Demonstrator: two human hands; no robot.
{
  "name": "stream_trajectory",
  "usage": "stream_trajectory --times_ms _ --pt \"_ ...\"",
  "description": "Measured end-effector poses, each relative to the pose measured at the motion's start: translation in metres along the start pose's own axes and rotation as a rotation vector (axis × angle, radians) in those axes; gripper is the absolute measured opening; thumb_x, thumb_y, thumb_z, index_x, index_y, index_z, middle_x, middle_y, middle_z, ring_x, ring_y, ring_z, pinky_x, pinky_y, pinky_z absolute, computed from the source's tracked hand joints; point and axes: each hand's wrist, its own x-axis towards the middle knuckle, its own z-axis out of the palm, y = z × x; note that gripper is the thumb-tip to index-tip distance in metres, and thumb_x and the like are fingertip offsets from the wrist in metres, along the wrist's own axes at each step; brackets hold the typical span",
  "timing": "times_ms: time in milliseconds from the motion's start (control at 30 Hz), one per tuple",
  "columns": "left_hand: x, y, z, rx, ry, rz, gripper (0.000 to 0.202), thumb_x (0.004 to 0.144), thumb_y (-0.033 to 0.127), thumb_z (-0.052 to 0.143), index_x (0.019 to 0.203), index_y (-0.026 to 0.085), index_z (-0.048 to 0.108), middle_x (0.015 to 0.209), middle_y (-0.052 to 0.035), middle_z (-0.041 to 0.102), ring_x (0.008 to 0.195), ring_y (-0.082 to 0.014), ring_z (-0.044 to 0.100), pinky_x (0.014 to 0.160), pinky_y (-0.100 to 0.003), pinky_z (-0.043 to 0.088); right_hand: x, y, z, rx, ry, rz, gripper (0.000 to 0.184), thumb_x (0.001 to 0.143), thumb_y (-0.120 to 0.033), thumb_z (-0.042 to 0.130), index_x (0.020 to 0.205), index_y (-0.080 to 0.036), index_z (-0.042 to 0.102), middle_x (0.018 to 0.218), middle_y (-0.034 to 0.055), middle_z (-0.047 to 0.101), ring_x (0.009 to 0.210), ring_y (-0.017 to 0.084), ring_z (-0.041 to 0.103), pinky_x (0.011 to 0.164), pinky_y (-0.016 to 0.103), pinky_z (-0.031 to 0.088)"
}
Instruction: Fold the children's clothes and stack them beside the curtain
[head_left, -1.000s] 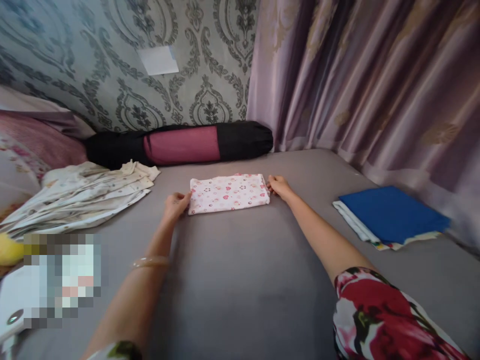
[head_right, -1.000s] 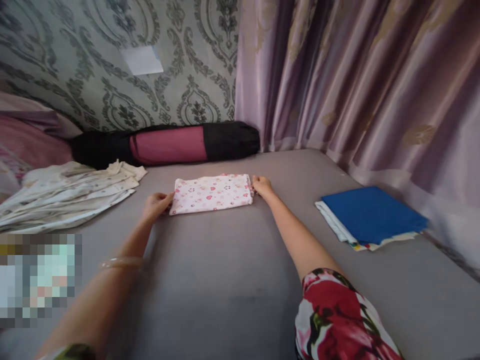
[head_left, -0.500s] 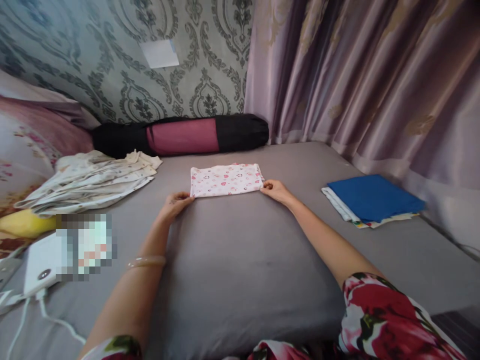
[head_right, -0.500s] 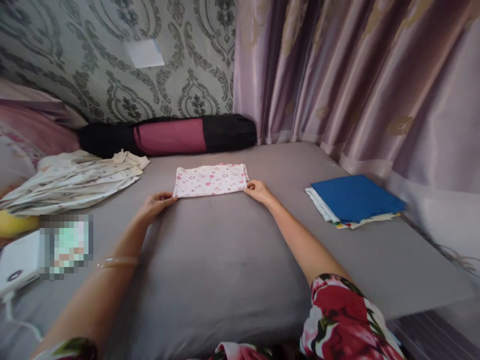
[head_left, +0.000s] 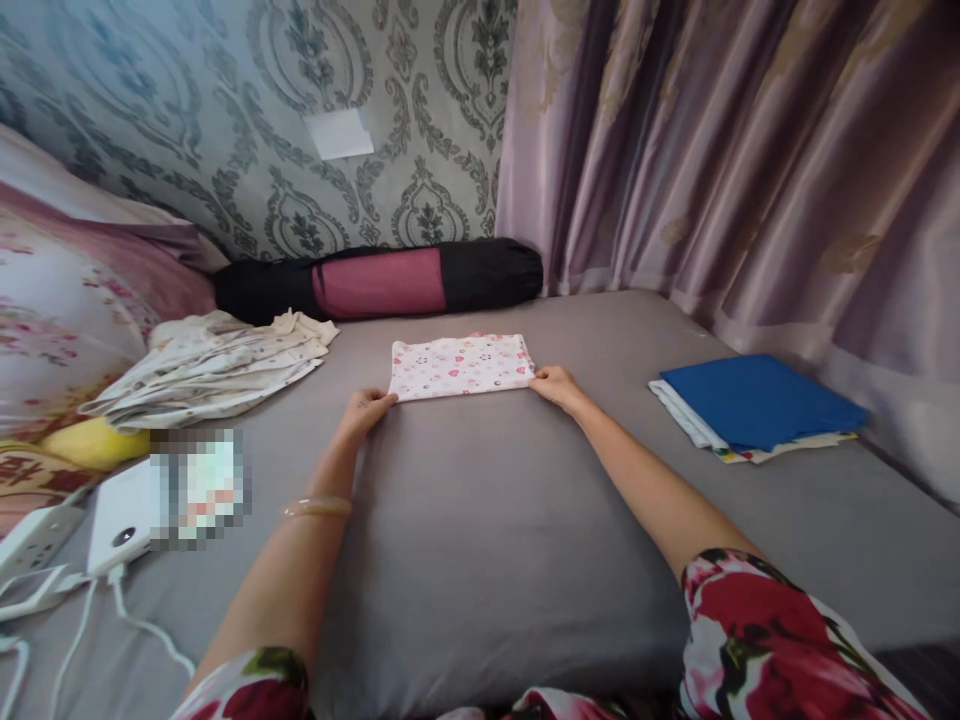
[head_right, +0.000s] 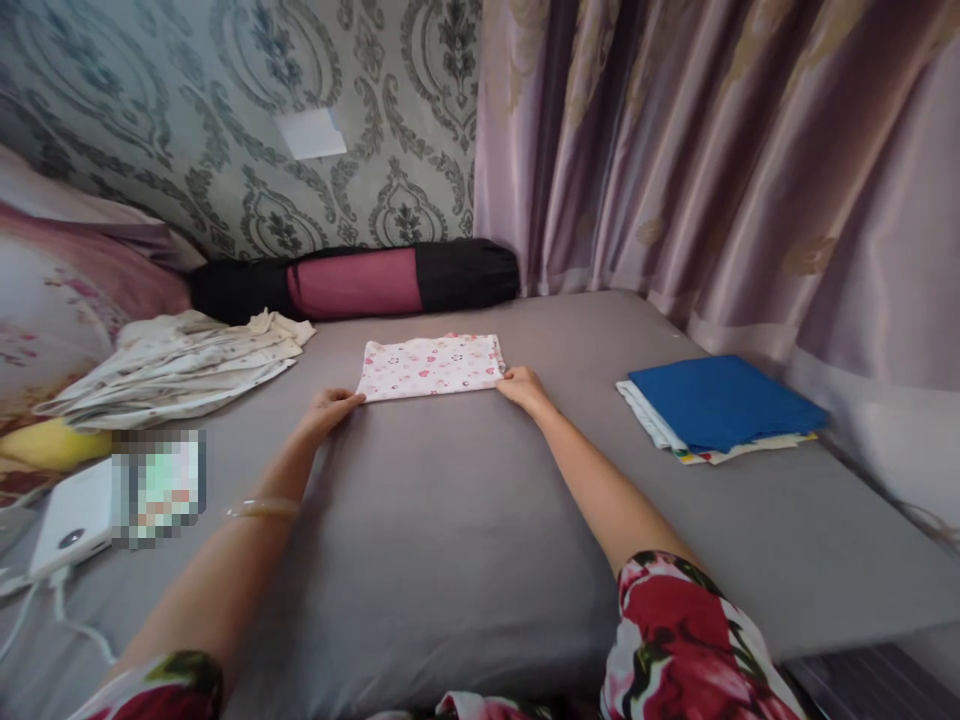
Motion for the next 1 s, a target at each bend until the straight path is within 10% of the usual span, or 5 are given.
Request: stream_trajectory --times_ms 567,733,867,1000 --pt "0.011 -0.004 -0.001 0.129 0.011 0.049 0.029 0.069 0.046 0.061 0.076 0.018 0.061 0.067 -0.0031 0.059 0.069 -0.0200 0.057 0.060 -0.027 0.040 -0.010 -0.016 0.002 -0.232 0.134 -0.009 0.031 0.091 -0.037 0.045 0.105 -0.015 0.062 0.100 0.0164 0.069 0.093 0.028 0.064 0.076 0.035 0.046" --pt "0.020 0.023 0.015 0.367 0.288 0.276 0.031 0.085 0.036 0.048 0.102 0.014 0.061 0.105 -0.0155 0.064 0.108 -0.0285 0.056 0.092 -0.040 0.042 -0.004 -0.049 0.013 -0.231 0.347 -0.232 0.042 0.097 -0.030 0.025 0.120 -0.012 0.056 0.116 0.0183 0.062 0.106 0.028 0.059 0.089 0.039 0.042" --pt "0.021 0.055 0.051 0.525 0.149 0.602 0.040 0.091 0.033 0.043 0.123 0.012 0.054 0.130 -0.0173 0.055 0.126 -0.0287 0.046 0.108 -0.041 0.032 0.000 -0.087 0.047 -0.356 0.157 -0.565 0.045 0.096 -0.028 0.029 0.136 -0.016 0.047 0.145 0.0135 0.044 0.134 0.027 0.036 0.110 0.045 0.024" --pt "0.027 0.075 0.078 0.676 0.066 0.640 0.048 0.093 0.031 0.037 0.137 0.013 0.044 0.148 -0.0140 0.041 0.140 -0.0317 0.029 0.113 -0.048 0.024 0.012 -0.107 0.075 -0.461 -0.005 -0.613 0.052 0.096 -0.031 0.031 0.146 -0.018 0.037 0.156 0.0097 0.027 0.144 0.027 0.019 0.114 0.054 0.008"
